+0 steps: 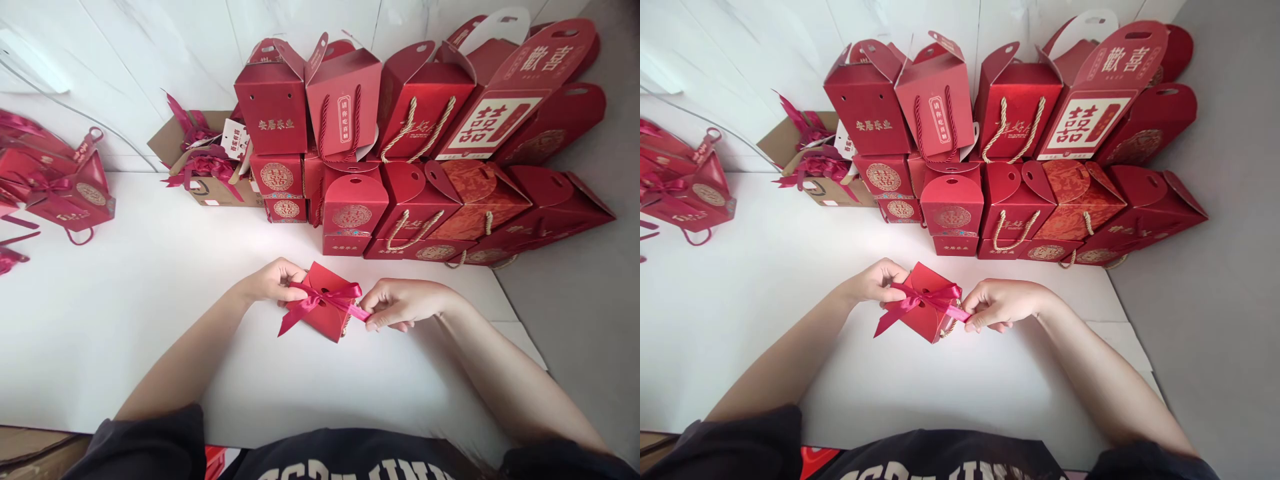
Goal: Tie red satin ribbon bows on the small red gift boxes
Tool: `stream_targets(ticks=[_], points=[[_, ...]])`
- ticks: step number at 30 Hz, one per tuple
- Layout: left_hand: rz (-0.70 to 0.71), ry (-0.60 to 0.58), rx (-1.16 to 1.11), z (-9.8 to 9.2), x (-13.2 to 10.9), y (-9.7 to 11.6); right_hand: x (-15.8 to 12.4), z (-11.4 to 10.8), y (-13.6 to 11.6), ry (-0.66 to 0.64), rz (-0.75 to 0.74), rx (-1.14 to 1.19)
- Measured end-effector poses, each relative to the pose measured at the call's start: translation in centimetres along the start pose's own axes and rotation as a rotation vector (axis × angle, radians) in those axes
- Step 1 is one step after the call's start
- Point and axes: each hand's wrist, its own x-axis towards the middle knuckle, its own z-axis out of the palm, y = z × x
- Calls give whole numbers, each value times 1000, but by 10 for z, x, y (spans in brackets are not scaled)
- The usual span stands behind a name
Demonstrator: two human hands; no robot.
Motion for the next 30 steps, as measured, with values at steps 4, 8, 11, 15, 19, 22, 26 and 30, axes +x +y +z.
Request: stream_targets(ticks=[4,8,11,15,19,22,26,30], points=[[-55,-33,42,-3,-5,6,-3,2,-4,22,-56,84],[-56,-15,69,-4,-6,9,-5,13,-16,152,-137,176],[-42,-28,54,-3,-6,12,-3,26,-24,305,-158,203],[-23,-10,59,-2,-6,13,1,39,-30,406,-261,195],[-17,0,77,-1,-4,8,1,39,-30,419,-286,63],[-16,38,87,1,-2,6,-1,37,-30,414,-275,-35],[-25,60,73,3,0,2,-1,34,-29,375,-253,-1],[-21,39,44,0,2,-6,3,28,-23,284,-229,181]])
